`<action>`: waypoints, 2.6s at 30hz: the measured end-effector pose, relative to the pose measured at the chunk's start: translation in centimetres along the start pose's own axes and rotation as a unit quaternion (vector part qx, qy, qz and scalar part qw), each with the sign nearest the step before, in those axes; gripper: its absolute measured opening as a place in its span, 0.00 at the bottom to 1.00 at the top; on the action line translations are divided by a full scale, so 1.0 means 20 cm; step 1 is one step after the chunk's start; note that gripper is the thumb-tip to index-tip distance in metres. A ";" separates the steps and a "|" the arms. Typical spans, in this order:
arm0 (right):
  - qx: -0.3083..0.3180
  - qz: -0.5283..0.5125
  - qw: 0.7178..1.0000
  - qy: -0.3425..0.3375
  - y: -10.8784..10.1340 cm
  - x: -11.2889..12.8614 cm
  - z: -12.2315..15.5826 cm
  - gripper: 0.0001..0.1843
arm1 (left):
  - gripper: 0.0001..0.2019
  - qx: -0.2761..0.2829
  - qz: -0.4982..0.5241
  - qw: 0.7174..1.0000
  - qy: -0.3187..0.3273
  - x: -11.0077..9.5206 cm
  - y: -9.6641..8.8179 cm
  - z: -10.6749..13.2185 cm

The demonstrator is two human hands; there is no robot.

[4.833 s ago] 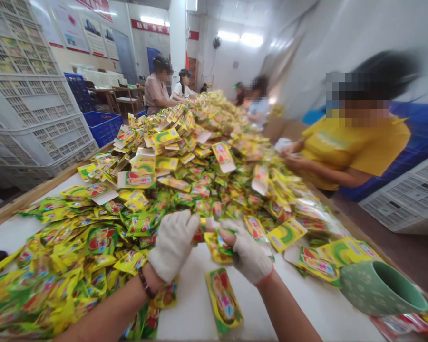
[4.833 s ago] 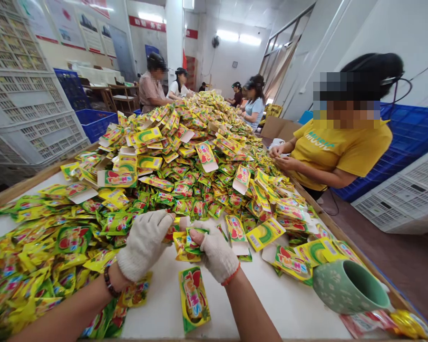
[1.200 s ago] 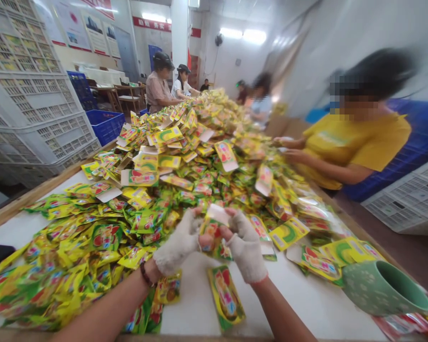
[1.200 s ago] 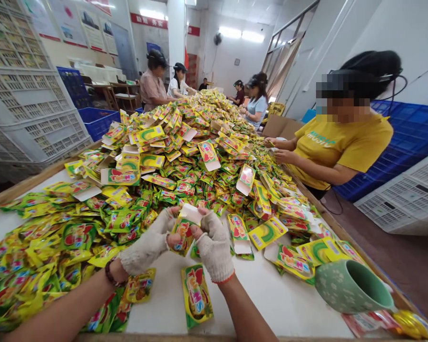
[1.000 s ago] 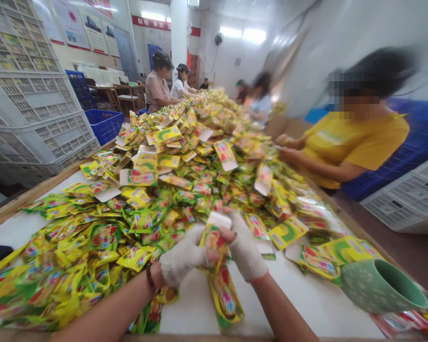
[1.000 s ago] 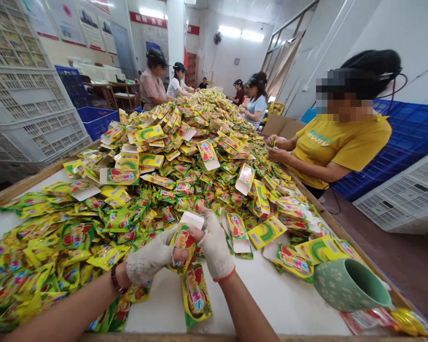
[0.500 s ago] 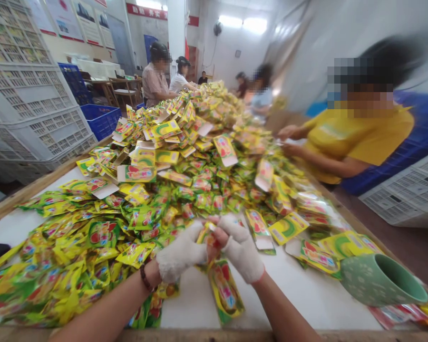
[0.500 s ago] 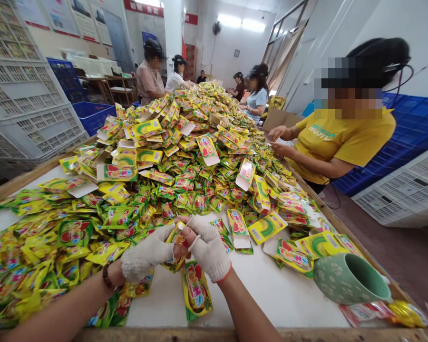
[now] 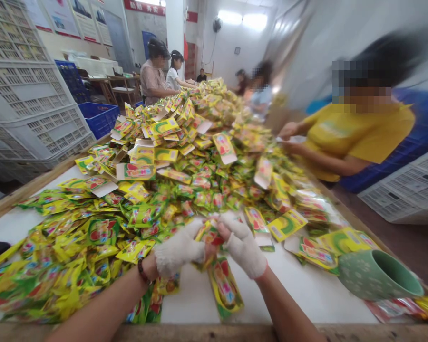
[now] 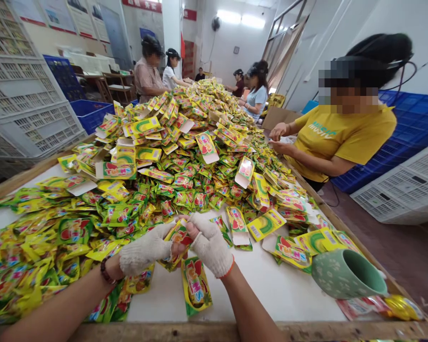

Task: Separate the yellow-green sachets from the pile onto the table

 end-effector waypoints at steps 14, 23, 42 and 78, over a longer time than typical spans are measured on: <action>-0.044 0.043 0.998 -0.029 0.00 -0.01 0.03 0.17 | 0.13 -0.015 -0.047 0.999 0.023 -0.01 -0.02 -0.01; -0.031 0.137 0.975 -0.173 0.06 0.09 0.10 0.24 | 0.12 -0.024 0.001 0.999 0.044 0.01 -0.01 -0.02; -0.087 0.043 0.995 -0.004 -0.02 -0.05 0.00 0.15 | 0.20 -0.053 0.082 0.995 0.008 0.09 0.00 -0.04; -0.024 0.216 0.974 0.057 -0.05 -0.21 -0.07 0.13 | 0.14 0.043 -0.732 0.677 -0.060 -0.12 -0.60 -0.08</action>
Point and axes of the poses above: each hand's wrist, its own z-axis away from the middle knuckle, its own y-axis out of the palm, x = y × z, the point moved 10 cm from there along -z, towards the middle knuckle, and after that the axes turned 11 degrees about y, right-handed, at the moved point
